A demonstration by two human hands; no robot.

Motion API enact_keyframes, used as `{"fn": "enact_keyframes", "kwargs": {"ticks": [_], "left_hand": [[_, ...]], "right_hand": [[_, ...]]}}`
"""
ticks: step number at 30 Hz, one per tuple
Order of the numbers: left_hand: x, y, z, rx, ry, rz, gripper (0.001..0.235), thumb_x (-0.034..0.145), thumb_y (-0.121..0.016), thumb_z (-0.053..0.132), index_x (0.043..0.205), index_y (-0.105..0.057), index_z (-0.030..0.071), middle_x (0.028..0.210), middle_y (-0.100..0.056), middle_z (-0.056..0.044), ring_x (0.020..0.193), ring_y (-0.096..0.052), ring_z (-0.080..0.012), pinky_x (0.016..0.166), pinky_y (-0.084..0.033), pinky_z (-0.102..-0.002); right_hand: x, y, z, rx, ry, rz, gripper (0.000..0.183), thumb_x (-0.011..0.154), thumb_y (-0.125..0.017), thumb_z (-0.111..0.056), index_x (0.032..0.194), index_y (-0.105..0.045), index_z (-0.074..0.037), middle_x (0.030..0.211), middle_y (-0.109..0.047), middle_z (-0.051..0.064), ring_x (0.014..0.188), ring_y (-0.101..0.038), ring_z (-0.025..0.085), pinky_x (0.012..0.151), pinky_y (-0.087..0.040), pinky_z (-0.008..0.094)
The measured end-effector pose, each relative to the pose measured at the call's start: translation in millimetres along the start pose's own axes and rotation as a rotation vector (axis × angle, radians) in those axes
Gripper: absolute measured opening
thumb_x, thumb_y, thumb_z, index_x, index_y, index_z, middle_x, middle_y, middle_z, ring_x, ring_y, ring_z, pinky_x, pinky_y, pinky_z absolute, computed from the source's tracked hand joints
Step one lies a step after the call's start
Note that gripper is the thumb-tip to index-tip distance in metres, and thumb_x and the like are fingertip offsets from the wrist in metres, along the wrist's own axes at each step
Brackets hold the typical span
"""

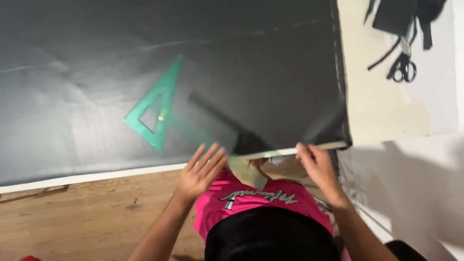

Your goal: Marking layout lines on a sheet of leather using rulers and chalk

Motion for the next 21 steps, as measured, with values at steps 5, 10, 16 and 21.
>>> {"fn": "enact_keyframes", "kwargs": {"ticks": [5, 10, 16, 21], "left_hand": [[71.8, -126.8, 0.8, -0.144, -0.127, 0.092, 0.019, 0.100, -0.062, 0.011, 0.114, -0.075, 0.011, 0.127, -0.073, -0.011, 0.127, -0.065, -0.0284, 0.115, -0.047, -0.048], [85.9, -174.2, -5.0, -0.269, -0.100, -0.018, 0.017, 0.099, -0.064, 0.017, 0.108, -0.078, 0.014, 0.128, -0.072, -0.008, 0.131, -0.062, -0.0282, 0.121, -0.040, -0.048], [97.5, -172.1, -34.2, -0.221, 0.300, -0.160, 0.058, 0.097, -0.066, 0.056, 0.140, -0.066, 0.016, 0.153, -0.053, -0.015, 0.148, -0.042, -0.0335, 0.124, -0.026, -0.053], [107.0, -198.6, -46.9, -0.167, 0.259, -0.254, 0.083, 0.088, -0.064, 0.078, 0.152, -0.054, 0.027, 0.165, -0.038, -0.010, 0.154, -0.029, -0.0341, 0.126, -0.020, -0.056]], "right_hand": [[30.5, 43.6, -21.1, -0.265, 0.287, 0.222, 0.033, 0.101, -0.074, -0.042, 0.092, -0.075, -0.010, 0.073, -0.070, 0.013, 0.070, -0.070, 0.029, 0.062, -0.053, 0.035], [39.5, 36.3, -56.1, -0.335, 0.565, 0.240, 0.018, 0.094, -0.081, -0.028, 0.102, -0.078, -0.013, 0.085, -0.076, 0.008, 0.076, -0.073, 0.031, 0.063, -0.059, 0.039], [58.6, 41.1, -34.5, -0.376, 0.569, 0.249, 0.017, 0.093, -0.081, -0.023, 0.109, -0.081, -0.017, 0.069, -0.066, 0.004, 0.069, -0.070, 0.026, 0.067, -0.058, 0.036], [49.8, 16.7, -18.0, -0.358, 0.671, 0.123, 0.023, 0.088, -0.082, -0.014, 0.111, -0.081, -0.015, 0.060, -0.062, 0.003, 0.063, -0.066, 0.027, 0.070, -0.055, 0.039]]}}
Point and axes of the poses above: each hand's wrist, its own x-axis towards the middle knuckle, its own y-axis out of the back of the hand, z = x × y, the point moved 9 cm from there along x, towards the middle knuckle
